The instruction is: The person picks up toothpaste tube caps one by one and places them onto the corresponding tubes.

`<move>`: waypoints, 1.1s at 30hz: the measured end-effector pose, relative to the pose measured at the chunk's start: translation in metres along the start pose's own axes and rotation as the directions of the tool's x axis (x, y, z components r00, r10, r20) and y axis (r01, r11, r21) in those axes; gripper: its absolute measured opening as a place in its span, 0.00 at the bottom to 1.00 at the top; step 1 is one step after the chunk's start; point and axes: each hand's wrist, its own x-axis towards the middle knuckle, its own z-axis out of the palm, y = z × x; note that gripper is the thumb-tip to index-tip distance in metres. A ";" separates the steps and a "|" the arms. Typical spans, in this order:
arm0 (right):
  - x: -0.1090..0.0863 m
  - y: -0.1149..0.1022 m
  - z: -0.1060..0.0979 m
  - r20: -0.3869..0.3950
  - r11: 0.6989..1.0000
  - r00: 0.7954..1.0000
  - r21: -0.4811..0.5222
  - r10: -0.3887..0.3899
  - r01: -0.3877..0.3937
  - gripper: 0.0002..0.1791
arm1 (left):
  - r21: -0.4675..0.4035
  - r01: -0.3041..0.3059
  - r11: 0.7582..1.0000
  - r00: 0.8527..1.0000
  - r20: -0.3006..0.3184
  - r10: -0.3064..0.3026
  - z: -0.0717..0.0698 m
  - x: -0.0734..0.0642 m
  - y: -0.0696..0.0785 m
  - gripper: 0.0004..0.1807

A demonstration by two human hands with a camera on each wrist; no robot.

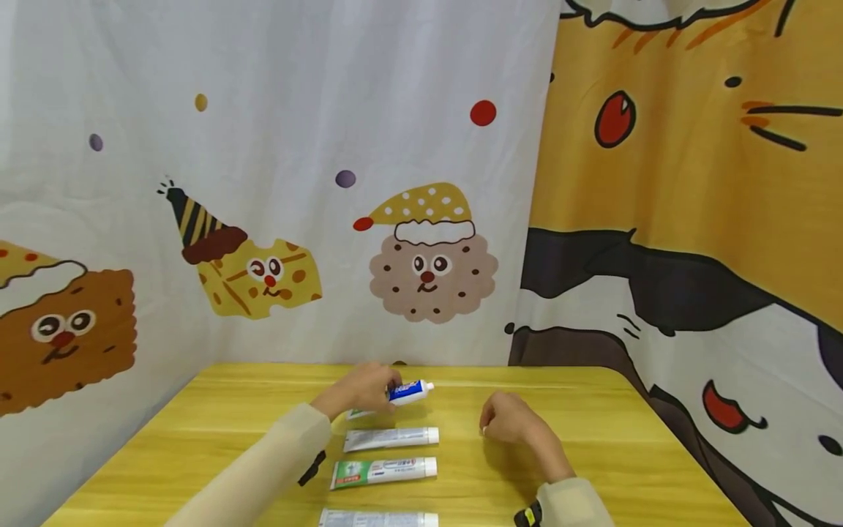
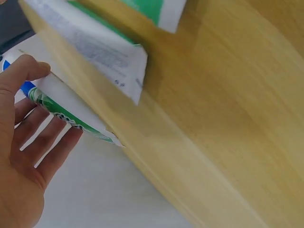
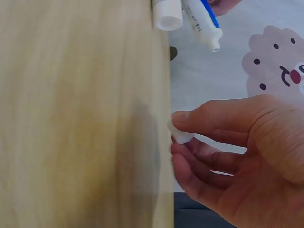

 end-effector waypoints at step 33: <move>-0.032 -0.117 -0.061 -0.419 0.954 0.877 0.070 -0.238 0.292 0.12 | -0.469 -0.261 0.844 0.917 -0.395 0.064 -0.028 -0.075 0.043 0.20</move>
